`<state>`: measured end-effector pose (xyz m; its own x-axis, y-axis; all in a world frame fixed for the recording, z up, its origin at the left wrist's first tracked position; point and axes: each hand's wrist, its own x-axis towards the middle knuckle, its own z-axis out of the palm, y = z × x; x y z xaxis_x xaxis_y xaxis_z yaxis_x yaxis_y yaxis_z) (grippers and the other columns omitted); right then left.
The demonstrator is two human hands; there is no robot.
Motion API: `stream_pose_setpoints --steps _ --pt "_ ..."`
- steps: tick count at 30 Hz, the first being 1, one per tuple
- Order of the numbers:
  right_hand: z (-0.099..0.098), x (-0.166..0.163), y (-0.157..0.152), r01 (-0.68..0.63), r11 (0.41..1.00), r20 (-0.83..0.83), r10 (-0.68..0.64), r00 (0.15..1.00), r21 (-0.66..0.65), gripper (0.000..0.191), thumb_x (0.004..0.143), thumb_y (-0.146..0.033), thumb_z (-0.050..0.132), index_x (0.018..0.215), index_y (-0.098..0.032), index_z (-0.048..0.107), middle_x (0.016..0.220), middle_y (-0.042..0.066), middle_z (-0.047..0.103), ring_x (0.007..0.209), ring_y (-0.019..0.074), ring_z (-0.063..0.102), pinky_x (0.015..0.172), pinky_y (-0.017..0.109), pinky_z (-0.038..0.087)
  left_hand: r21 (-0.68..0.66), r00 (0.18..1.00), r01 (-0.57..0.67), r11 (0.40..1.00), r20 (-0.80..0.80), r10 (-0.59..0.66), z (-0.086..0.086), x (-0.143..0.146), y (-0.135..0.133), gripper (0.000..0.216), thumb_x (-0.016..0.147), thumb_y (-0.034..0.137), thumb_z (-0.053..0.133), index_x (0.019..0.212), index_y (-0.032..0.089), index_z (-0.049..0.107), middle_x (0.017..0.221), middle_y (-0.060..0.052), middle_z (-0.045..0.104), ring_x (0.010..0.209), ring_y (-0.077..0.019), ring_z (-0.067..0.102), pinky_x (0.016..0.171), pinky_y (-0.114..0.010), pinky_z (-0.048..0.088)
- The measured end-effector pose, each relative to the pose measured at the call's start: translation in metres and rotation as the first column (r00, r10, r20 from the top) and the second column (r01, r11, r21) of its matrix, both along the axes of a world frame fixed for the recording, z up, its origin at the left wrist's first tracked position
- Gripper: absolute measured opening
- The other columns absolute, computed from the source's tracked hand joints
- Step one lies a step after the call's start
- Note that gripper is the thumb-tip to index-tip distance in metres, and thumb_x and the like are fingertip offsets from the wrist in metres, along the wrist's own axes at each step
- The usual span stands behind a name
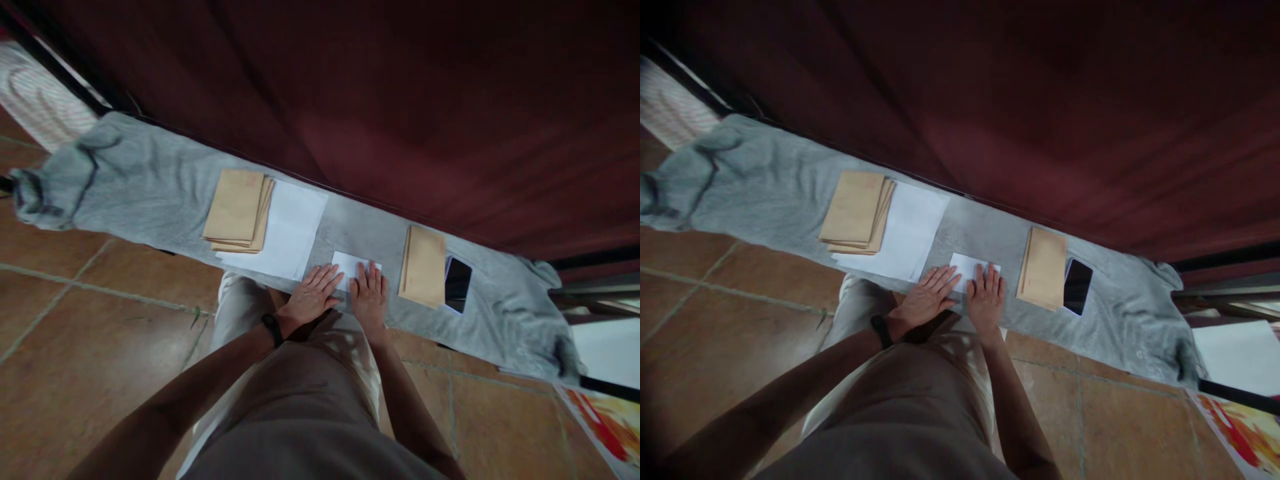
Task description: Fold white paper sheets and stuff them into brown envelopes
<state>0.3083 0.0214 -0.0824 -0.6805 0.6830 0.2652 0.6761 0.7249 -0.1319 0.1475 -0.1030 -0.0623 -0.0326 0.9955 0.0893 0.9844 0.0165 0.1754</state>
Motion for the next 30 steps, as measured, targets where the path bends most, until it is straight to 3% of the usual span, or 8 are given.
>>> stream_pose_setpoints --steps 17,22,30 --pt "-0.007 0.024 0.000 -0.012 1.000 -0.055 0.014 0.998 0.023 0.062 0.108 -0.044 0.034 0.157 -0.006 0.036 0.161 0.024 0.038 0.149 0.0336 0.035 0.118 0.055 0.035 0.054 1.000 0.031 0.998 0.001 -0.031 -0.005 -0.002 -0.002 0.070 0.102 0.052 0.046 0.157 0.010 0.035 0.167 -0.020 0.029 0.156 -0.0289 0.026 0.127 -0.049 0.018" --pt "-0.002 0.013 0.001 -0.038 0.999 -0.097 0.035 0.995 -0.023 0.060 0.108 -0.040 0.032 0.160 -0.010 0.031 0.162 0.022 0.037 0.152 0.0329 0.029 0.118 0.061 0.033 0.059 1.000 0.010 0.998 0.028 -0.012 -0.006 -0.003 -0.003 0.071 0.101 0.052 0.049 0.158 0.013 0.034 0.167 -0.018 0.030 0.156 -0.0279 0.025 0.127 -0.048 0.018" --pt "-0.011 -0.002 -0.005 -0.123 0.992 -0.090 0.123 0.988 -0.002 0.054 0.109 -0.039 0.031 0.155 -0.014 0.041 0.162 0.020 0.038 0.149 0.0339 0.036 0.116 0.060 0.035 0.074 1.000 -0.007 0.997 0.010 0.006 -0.002 0.000 -0.012 0.069 0.101 0.055 0.047 0.154 0.012 0.039 0.163 -0.017 0.038 0.154 -0.0253 0.032 0.127 -0.044 0.020"
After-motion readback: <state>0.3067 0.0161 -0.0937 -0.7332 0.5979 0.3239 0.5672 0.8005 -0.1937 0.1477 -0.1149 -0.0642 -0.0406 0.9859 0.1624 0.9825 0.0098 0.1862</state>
